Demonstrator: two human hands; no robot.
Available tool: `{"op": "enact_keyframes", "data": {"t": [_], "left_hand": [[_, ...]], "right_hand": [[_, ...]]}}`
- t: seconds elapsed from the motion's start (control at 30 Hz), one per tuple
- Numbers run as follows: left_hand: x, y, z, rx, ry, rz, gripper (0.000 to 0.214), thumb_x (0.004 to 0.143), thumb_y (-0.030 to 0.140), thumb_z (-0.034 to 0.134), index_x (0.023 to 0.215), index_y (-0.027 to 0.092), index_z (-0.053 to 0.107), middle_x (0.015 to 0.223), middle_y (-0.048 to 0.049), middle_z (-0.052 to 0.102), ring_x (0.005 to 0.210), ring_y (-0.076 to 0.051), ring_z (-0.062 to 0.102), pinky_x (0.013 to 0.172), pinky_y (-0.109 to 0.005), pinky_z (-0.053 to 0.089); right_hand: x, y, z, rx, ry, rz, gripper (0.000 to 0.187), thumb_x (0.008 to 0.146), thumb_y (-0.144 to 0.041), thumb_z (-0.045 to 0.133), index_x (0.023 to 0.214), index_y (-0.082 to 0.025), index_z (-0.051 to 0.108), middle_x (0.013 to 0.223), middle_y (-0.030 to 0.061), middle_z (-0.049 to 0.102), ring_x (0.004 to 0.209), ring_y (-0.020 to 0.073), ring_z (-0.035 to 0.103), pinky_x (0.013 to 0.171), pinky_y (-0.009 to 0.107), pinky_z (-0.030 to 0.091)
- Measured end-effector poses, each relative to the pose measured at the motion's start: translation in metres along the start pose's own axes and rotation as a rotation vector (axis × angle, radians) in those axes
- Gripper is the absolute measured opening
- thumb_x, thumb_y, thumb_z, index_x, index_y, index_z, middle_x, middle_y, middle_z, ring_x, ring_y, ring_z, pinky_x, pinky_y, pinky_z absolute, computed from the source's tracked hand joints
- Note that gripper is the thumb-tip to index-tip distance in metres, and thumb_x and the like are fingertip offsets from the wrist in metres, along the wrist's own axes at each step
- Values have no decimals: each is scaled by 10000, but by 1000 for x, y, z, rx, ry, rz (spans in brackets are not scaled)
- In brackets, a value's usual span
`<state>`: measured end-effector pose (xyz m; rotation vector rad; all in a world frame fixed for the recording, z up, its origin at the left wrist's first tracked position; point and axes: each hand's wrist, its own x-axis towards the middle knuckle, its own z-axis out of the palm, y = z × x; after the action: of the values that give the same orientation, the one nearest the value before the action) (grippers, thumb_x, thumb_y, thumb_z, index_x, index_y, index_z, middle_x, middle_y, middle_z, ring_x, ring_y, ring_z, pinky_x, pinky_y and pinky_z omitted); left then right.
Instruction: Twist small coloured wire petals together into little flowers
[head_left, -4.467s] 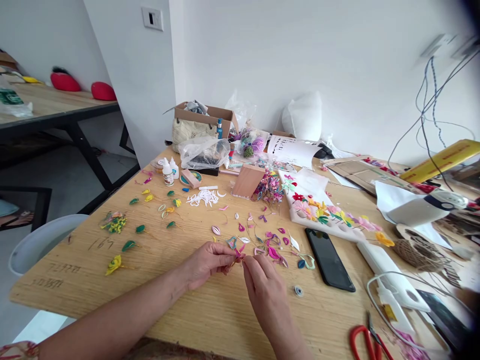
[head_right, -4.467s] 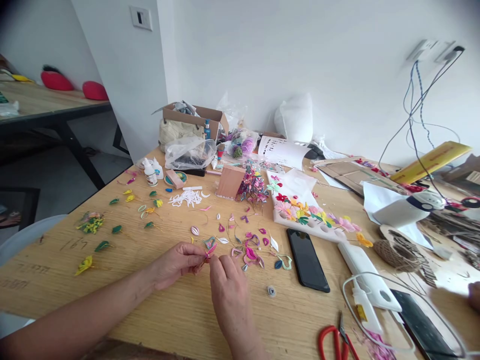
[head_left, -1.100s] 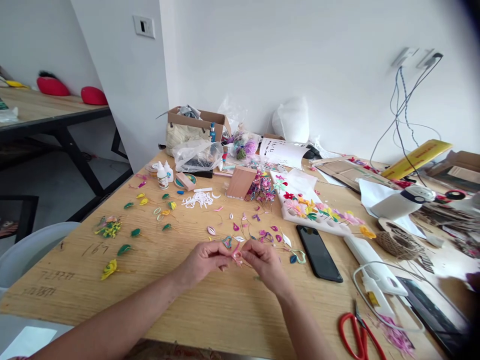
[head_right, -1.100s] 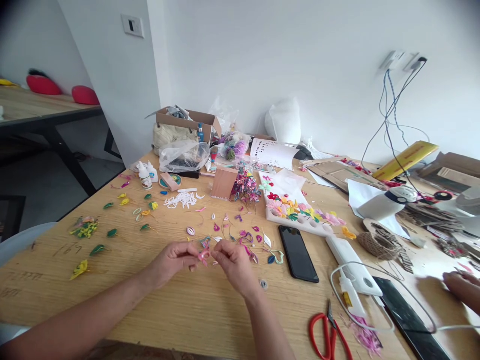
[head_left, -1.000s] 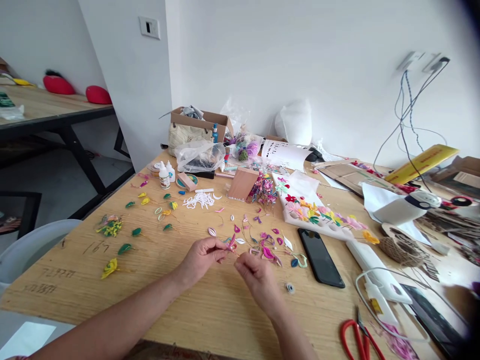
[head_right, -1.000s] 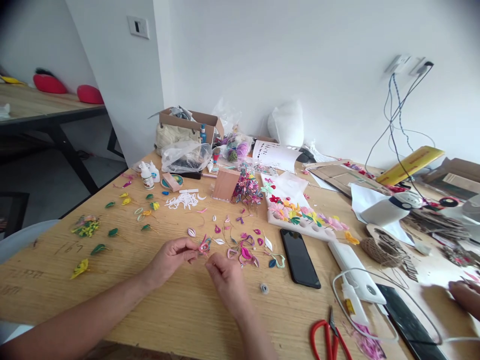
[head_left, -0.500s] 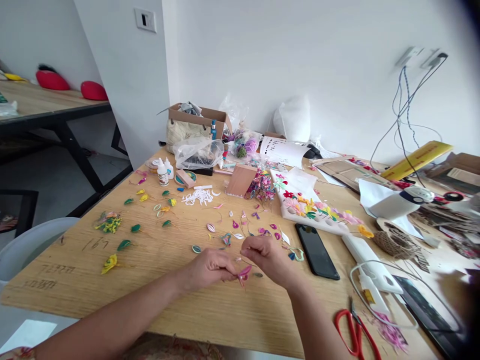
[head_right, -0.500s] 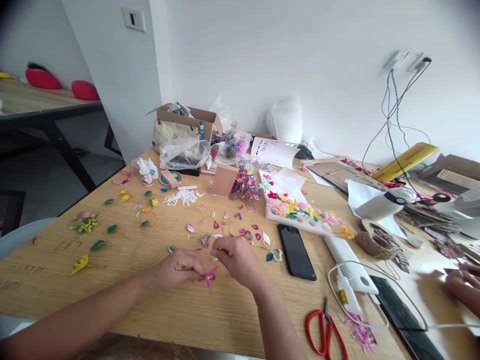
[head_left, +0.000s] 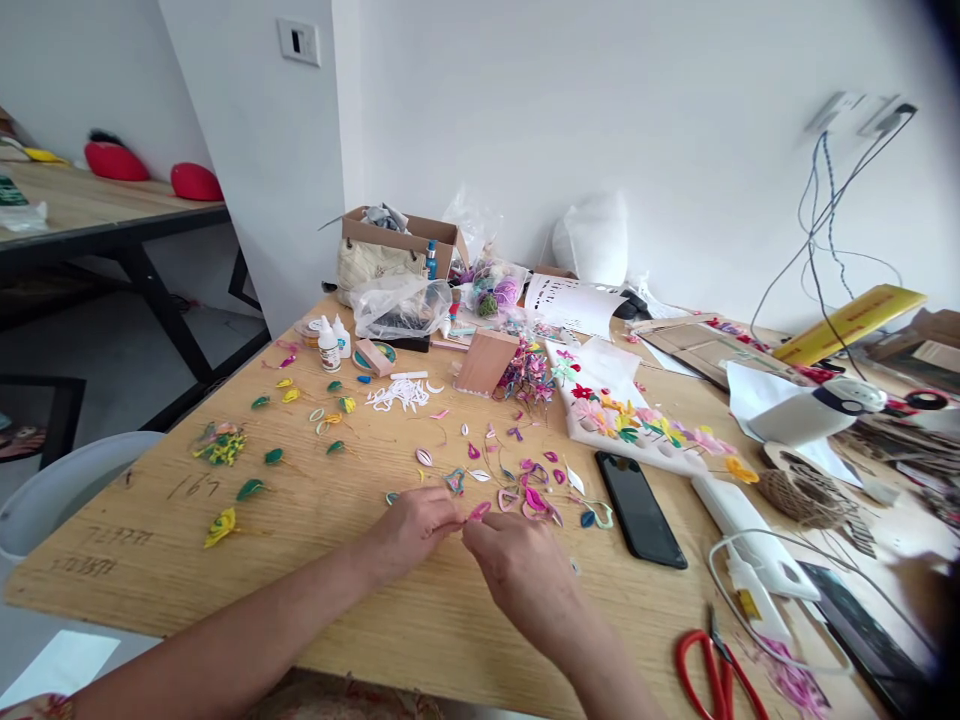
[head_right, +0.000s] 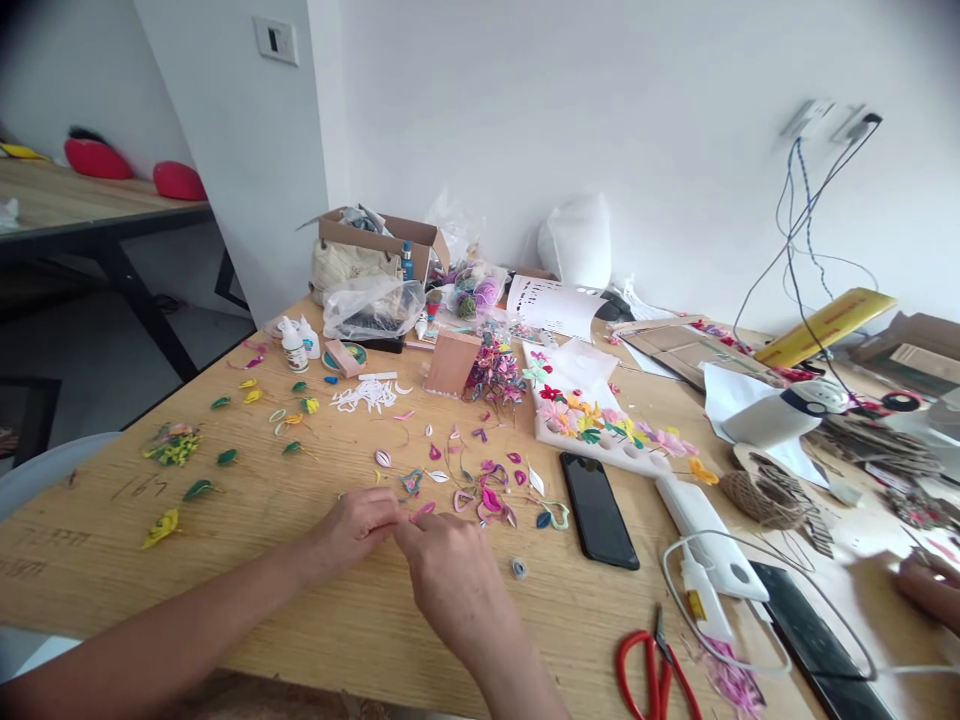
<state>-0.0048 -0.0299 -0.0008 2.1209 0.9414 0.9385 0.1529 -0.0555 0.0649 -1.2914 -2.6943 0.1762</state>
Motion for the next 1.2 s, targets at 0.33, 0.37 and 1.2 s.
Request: {"op": "enact_keyframes", "data": {"t": [0.33, 0.37, 1.2], "left_hand": [[0, 6, -3, -664, 93, -385, 147, 705, 268, 615, 732, 132, 663, 605, -5, 591, 542, -108, 493, 526, -210, 396], [1, 6, -3, -668, 141, -415, 141, 710, 258, 604, 729, 128, 656, 603, -2, 586, 542, -106, 489, 532, -212, 398], [3, 7, -3, -576, 190, -413, 125, 703, 229, 605, 739, 127, 667, 631, -11, 613, 552, -114, 502, 548, -226, 410]], "right_hand": [[4, 40, 38, 751, 162, 186, 231, 832, -272, 437, 639, -167, 509, 565, -21, 500, 547, 107, 461, 504, 190, 326], [2, 34, 45, 712, 174, 200, 239, 835, -260, 427, 626, -167, 497, 551, -25, 483, 534, 104, 449, 497, 187, 317], [-11, 11, 55, 524, 165, 233, 247, 826, -196, 386, 595, -174, 472, 536, -25, 455, 505, 99, 414, 483, 202, 281]]}}
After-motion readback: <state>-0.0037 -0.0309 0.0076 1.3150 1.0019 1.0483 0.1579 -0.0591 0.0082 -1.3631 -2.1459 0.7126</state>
